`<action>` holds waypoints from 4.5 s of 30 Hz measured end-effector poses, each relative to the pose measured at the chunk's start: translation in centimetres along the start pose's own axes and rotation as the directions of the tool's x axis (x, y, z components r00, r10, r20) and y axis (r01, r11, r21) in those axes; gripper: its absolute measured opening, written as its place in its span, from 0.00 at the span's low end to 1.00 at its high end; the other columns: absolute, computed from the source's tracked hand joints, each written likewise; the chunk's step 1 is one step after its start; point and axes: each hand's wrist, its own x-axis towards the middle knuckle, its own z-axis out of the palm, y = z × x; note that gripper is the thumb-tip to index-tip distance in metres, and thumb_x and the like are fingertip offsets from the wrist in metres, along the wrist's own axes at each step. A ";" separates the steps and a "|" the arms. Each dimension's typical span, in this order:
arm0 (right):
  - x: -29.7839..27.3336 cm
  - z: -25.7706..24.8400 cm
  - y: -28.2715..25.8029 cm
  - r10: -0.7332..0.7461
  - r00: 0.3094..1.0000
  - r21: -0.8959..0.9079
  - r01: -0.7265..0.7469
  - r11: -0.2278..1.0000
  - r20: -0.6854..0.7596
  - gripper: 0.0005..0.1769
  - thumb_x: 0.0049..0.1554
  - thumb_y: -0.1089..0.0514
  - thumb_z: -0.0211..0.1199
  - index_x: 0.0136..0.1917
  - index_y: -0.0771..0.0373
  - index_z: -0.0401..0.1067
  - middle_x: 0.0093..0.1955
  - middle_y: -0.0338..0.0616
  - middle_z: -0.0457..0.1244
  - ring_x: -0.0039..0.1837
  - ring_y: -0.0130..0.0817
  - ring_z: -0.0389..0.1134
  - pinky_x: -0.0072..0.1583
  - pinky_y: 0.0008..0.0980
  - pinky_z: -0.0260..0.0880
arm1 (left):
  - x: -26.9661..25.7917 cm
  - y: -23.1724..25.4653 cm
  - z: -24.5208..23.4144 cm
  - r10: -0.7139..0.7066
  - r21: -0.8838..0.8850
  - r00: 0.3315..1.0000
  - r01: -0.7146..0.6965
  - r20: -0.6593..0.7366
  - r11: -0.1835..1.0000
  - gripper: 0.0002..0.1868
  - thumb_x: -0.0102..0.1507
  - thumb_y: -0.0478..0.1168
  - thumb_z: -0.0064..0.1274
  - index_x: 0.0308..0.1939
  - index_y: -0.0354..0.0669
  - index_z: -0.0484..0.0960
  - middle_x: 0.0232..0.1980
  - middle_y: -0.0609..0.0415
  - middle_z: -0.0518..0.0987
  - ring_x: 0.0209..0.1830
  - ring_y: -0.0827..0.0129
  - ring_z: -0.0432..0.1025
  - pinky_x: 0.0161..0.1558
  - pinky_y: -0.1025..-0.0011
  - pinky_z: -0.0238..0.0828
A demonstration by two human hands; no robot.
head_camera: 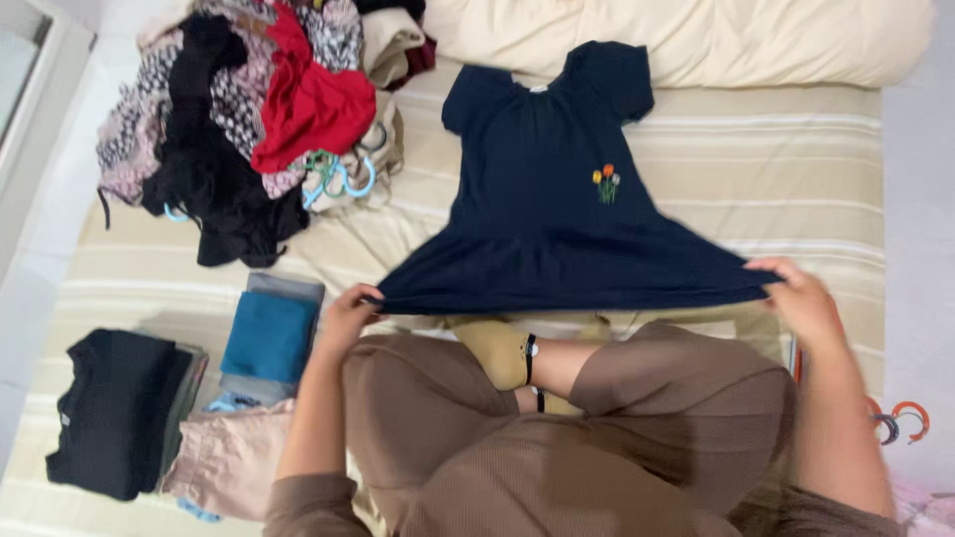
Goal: The person sits on a bed and folds several items of clothing, including pants and a dress, by hand. They smooth and fold each item into a neat stack on the bed.
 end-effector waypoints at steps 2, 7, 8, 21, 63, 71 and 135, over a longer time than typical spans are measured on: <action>0.1 2.1 2.6 -0.028 0.999 0.050 0.026 0.998 0.045 0.20 0.56 0.71 0.53 0.55 0.55 0.78 0.44 0.35 0.67 0.40 0.25 0.62 0.45 0.26 0.64 | 0.1 -3.2 0.7 -0.096 0.043 0.995 0.095 0.021 0.995 0.07 0.60 0.31 0.50 0.41 0.39 0.81 0.34 0.56 0.78 0.29 0.75 0.73 0.34 0.74 0.75; 1.3 2.1 6.9 -0.002 1.000 0.008 0.002 1.000 -0.031 0.19 0.56 0.73 0.51 0.53 0.59 0.78 0.43 0.39 0.65 0.41 0.26 0.63 0.46 0.27 0.64 | 0.4 -4.2 1.0 -0.190 -0.165 0.982 0.191 0.022 0.968 0.09 0.66 0.42 0.57 0.34 0.42 0.80 0.23 0.62 0.66 0.18 0.78 0.60 0.25 0.76 0.65; 1.3 1.5 7.6 -0.006 0.999 0.033 0.007 0.999 -0.049 0.18 0.56 0.73 0.50 0.52 0.60 0.77 0.44 0.38 0.65 0.42 0.25 0.64 0.47 0.26 0.64 | 0.1 -3.8 1.0 -0.243 -0.277 0.970 0.241 0.026 0.930 0.14 0.68 0.46 0.58 0.32 0.43 0.78 0.18 0.62 0.61 0.13 0.77 0.55 0.22 0.75 0.64; 2.4 2.6 11.7 0.013 0.990 -0.317 0.032 0.948 0.138 0.11 0.53 0.63 0.72 0.52 0.60 0.80 0.47 0.45 0.71 0.49 0.32 0.70 0.52 0.30 0.68 | -1.5 -2.2 5.2 0.292 0.708 0.956 -0.208 0.003 0.675 0.13 0.52 0.35 0.67 0.37 0.39 0.80 0.40 0.45 0.79 0.39 0.54 0.74 0.43 0.60 0.72; -5.7 20.6 -7.8 -0.348 0.630 -0.331 0.708 0.624 0.694 0.08 0.54 0.59 0.63 0.49 0.53 0.71 0.49 0.38 0.68 0.52 0.44 0.70 0.50 0.45 0.70 | -3.7 -3.9 20.5 0.601 0.445 0.549 -0.832 0.581 0.330 0.06 0.57 0.31 0.57 0.35 0.46 0.84 0.41 0.58 0.77 0.41 0.60 0.71 0.45 0.64 0.72; -7.0 20.5 -8.0 -0.468 0.593 -0.380 0.794 0.474 0.655 0.05 0.54 0.65 0.58 0.38 0.58 0.71 0.45 0.38 0.67 0.49 0.42 0.70 0.47 0.42 0.69 | -3.7 -4.2 20.4 0.644 0.445 0.505 -0.853 0.574 0.273 0.05 0.57 0.33 0.58 0.36 0.45 0.84 0.41 0.57 0.77 0.41 0.60 0.71 0.44 0.64 0.73; 20.7 25.5 -10.5 0.034 0.988 0.983 -0.155 0.093 0.153 0.40 0.63 0.28 0.42 0.72 0.59 0.61 0.74 0.50 0.59 0.76 0.48 0.58 0.73 0.53 0.55 | 10.3 -9.0 10.7 -0.060 0.767 0.998 0.052 -0.018 0.639 0.22 0.58 0.54 0.49 0.55 0.57 0.81 0.52 0.50 0.85 0.58 0.54 0.76 0.65 0.41 0.52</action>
